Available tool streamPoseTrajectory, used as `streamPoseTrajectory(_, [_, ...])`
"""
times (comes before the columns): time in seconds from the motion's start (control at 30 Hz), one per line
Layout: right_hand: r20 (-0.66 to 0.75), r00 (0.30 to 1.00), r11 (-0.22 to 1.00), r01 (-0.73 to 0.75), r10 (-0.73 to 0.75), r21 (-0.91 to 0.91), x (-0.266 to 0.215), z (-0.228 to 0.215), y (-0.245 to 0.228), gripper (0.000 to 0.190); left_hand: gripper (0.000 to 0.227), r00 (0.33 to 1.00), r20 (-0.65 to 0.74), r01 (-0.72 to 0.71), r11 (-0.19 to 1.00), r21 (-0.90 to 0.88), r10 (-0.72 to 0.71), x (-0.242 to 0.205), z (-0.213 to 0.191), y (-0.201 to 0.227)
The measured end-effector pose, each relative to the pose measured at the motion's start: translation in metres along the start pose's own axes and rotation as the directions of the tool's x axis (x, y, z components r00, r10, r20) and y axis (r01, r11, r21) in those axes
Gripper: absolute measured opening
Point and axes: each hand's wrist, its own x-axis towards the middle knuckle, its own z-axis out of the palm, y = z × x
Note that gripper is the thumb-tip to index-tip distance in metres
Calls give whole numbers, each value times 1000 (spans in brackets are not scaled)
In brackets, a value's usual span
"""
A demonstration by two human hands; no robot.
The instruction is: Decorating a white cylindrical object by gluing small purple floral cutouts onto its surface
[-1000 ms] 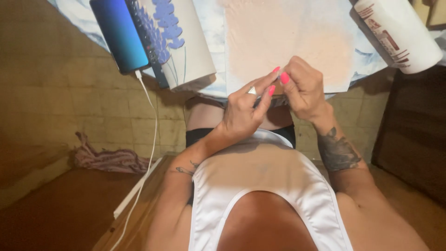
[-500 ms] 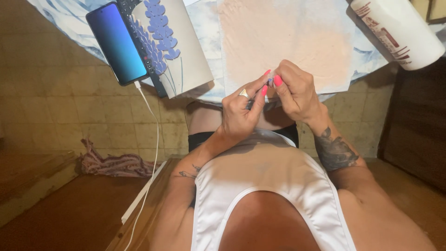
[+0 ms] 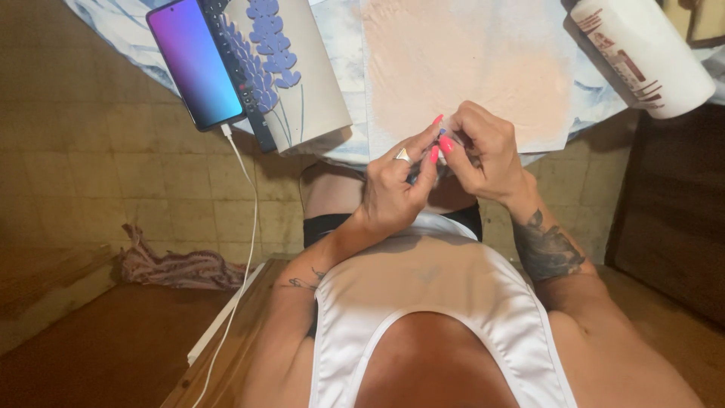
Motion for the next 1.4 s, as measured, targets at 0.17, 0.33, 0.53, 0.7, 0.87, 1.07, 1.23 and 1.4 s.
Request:
streamPoseTrajectory(0.17, [18,999,995,-37,35,93,4,0,-7,23,26,1000,-4,-5,1000,4,5,-1,1,-2])
streamPoseTrajectory(0.33, [6,996,986,-94,95,137,3,1,-11,25,27,1000,-7,-5,1000,2,5,-1,0,0])
streamPoseTrajectory(0.53, [-14,992,979,-121,125,165,7,5,-15,33,26,1000,-4,-19,999,32,20,0,-2,5])
streamPoseTrajectory(0.7, [-9,972,935,-224,235,276,4,9,-15,33,26,997,-4,-75,996,41,75,3,-5,8])
streamPoseTrajectory(0.87, [10,941,858,-313,338,407,-3,15,-16,35,24,994,-2,-110,992,56,111,4,-7,9])
streamPoseTrajectory(1.07, [-65,907,817,-342,417,465,-12,26,-13,32,25,994,-68,-89,996,-22,88,2,-4,10])
streamPoseTrajectory(1.23, [-117,913,859,-318,392,400,-9,28,-23,31,18,990,-110,-93,995,-23,90,1,-4,6])
streamPoseTrajectory(1.4, [-126,902,802,-295,413,519,-12,33,-24,27,15,990,-110,-92,993,-71,84,-2,-4,5])
